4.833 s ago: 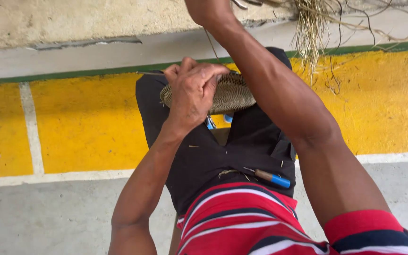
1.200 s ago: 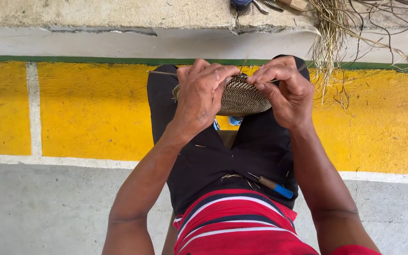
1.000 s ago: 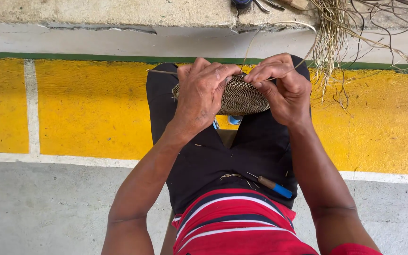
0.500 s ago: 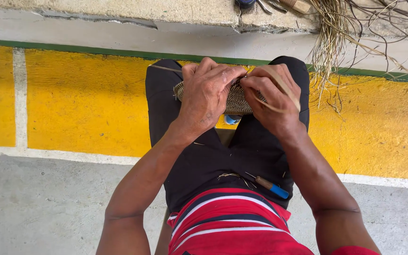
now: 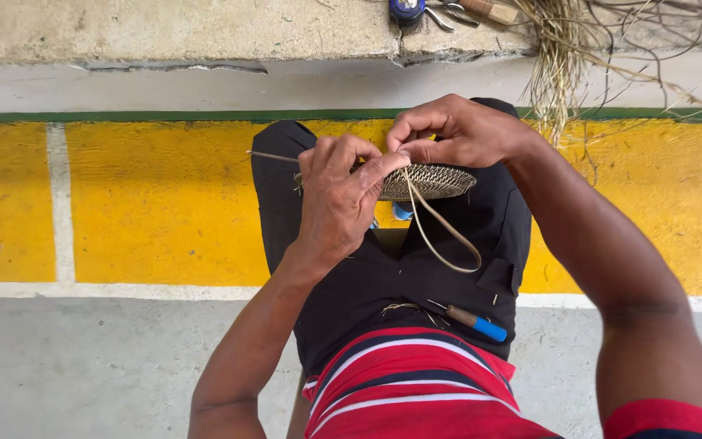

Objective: Weaving a round base for a basket using natural fibers and a small hand tool.

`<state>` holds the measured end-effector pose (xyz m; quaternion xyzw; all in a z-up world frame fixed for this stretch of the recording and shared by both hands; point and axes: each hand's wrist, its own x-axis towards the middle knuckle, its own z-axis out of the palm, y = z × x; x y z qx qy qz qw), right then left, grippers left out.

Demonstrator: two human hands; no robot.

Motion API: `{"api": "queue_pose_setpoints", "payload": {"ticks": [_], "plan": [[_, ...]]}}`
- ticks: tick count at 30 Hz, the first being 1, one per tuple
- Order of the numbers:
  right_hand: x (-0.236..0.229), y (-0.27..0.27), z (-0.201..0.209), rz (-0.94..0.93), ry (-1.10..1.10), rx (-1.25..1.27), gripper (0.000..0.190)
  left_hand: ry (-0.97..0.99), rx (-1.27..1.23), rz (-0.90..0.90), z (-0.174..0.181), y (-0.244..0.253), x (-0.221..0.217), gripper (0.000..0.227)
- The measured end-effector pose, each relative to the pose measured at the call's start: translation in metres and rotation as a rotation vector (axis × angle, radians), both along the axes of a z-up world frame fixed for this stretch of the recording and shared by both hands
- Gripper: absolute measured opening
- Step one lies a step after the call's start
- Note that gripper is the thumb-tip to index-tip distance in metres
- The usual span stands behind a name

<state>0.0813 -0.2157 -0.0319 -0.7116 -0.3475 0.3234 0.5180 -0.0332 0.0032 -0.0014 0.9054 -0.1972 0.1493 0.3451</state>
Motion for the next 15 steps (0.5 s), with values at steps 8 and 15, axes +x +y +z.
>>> {"api": "queue_pose_setpoints", "payload": {"ticks": [8,15], "plan": [[0.028,-0.002,-0.033,-0.354,0.126,0.205,0.015,-0.042,0.038,-0.024,0.001,0.000,0.005,0.034],[-0.029,0.009,0.002,-0.326,-0.002,0.267,0.018,0.033,-0.031,-0.058,0.008,0.003,0.011,0.027]]}}
